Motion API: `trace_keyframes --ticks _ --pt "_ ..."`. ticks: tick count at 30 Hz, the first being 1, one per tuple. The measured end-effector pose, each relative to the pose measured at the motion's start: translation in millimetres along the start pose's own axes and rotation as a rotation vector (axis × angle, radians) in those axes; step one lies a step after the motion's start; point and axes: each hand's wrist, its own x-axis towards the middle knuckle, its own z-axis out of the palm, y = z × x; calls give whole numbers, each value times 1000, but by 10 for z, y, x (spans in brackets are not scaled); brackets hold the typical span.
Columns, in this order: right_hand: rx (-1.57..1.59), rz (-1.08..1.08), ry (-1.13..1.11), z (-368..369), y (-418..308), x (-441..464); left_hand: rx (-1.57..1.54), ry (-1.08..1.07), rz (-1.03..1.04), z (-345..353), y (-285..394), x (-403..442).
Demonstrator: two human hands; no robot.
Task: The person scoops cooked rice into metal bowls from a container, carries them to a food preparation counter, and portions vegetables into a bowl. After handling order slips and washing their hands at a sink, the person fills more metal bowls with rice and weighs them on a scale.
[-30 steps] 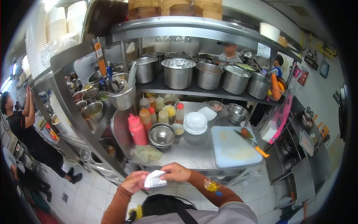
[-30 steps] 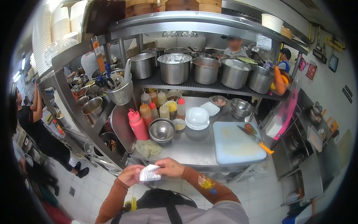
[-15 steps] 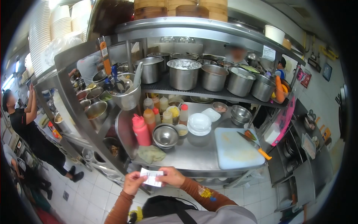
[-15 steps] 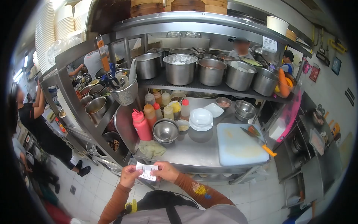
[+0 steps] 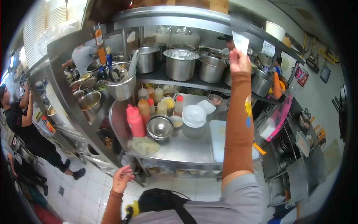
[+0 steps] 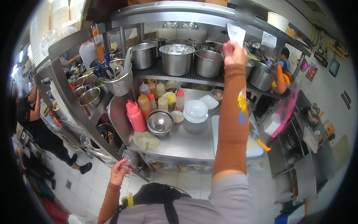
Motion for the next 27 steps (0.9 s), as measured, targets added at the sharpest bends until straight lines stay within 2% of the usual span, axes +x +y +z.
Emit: trace_keyframes --ticks 3,5,8,11,13,14,17,19,21,23,24,25,27 --pt "38 77 -22 51 -109 443 -36 106 -95 -403 -504 -230" --pt "-25 -25 29 147 -123 572 -32 210 -200 -646 -842 -489" --pt "-144 16 53 141 -244 671 68 380 -422 -1084 -1649 -1022" --pt "-207 -10 22 82 -244 750 403 324 -471 -1565 -2601 -1829" --pt "-307 -2 -24 44 -248 917 393 390 -882 -1409 -2363 -2209" --pt "-346 -12 -4 97 -246 886 399 404 -981 -1441 -2428 -2424" --pt "-330 -5 -89 92 -221 714 362 424 -1124 -1499 -2630 -3092" --pt "47 265 67 -16 -207 554 324 464 -1172 -1540 -2701 -3353" --pt "190 308 -55 0 68 -277 275 512 -1186 -1577 -2754 -3434" --pt "49 198 -270 194 581 -1543 226 563 -1152 -1652 -2812 -3412" --pt "-135 173 -525 179 878 -2080 197 593 -1119 -1723 -2848 -3346" --pt "-208 265 -525 276 1114 -2752 168 621 -1074 -1804 -2884 -3269" --pt "-353 721 -787 21 1739 -3778 118 673 -984 -1965 -2984 -3155"
